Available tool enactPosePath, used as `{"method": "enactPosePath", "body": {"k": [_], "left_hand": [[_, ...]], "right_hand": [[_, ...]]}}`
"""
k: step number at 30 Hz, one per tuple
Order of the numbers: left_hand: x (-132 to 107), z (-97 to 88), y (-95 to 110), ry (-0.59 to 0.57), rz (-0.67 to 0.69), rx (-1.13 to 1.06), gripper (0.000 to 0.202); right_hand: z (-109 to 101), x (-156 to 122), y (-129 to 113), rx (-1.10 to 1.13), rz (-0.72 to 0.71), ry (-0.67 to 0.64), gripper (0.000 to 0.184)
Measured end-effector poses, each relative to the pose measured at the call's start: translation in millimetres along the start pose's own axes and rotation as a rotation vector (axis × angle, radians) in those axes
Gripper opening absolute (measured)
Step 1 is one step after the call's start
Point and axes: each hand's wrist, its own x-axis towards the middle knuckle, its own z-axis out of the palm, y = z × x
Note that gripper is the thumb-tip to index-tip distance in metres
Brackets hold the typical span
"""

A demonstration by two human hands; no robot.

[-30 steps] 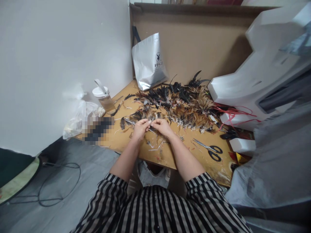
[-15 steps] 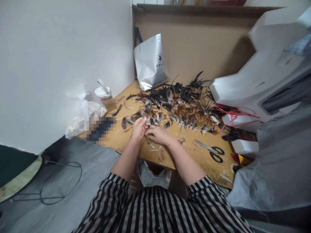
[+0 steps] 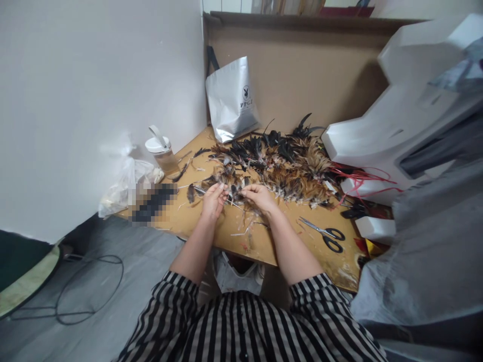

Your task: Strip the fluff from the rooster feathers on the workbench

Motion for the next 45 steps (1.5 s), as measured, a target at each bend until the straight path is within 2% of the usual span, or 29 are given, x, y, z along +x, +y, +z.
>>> {"method": "enactPosePath", "body": {"k": [4,7,11,18,23,34,38,42,45], "left_hand": [[-2.3,1.2,-2.2,-0.060,-0.072,0.105,0.022],[-6.3,3.0,-2.5,-0.144,-0.191,0.179,0.021],[-12.0,4.4,-0.3,-0.285,-0.335,0.149,0.017],[-15.3,6.8,0.9,-0.370,-0.355,0.143,0.013],[-13.2,5.5,-1.0,-0.358,-0.334,0.115,0.013],[-11.9,1.5,-1.1,-0.341,-0.415,0.098,0.015],[-11.9,3.5,-1.4,-0.316,-0.373,0.114,0.018],[-11.4,6.1,-1.7,-0.236,-0.290,0.185,0.023],[-11.3,8.0,-2.7,-0.192,-0.210,0.260,0.025]], "right_hand": [[-3.1,4.2,4.8,0.214,0.037,0.033,0.027],[-4.5,6.6,7.3,0.241,-0.007,0.060,0.026],[-4.0,7.1,6.7,0.213,-0.063,0.124,0.025],[1.8,6.2,5.2,0.158,-0.062,0.197,0.025],[5.2,7.6,7.3,0.179,-0.069,0.200,0.025],[5.4,8.6,9.0,0.162,-0.087,0.240,0.024],[6.6,8.3,8.6,0.162,-0.071,0.240,0.025],[7.5,8.1,9.7,0.219,-0.010,0.236,0.030],[7.9,7.2,11.6,0.240,0.082,0.162,0.031]]}}
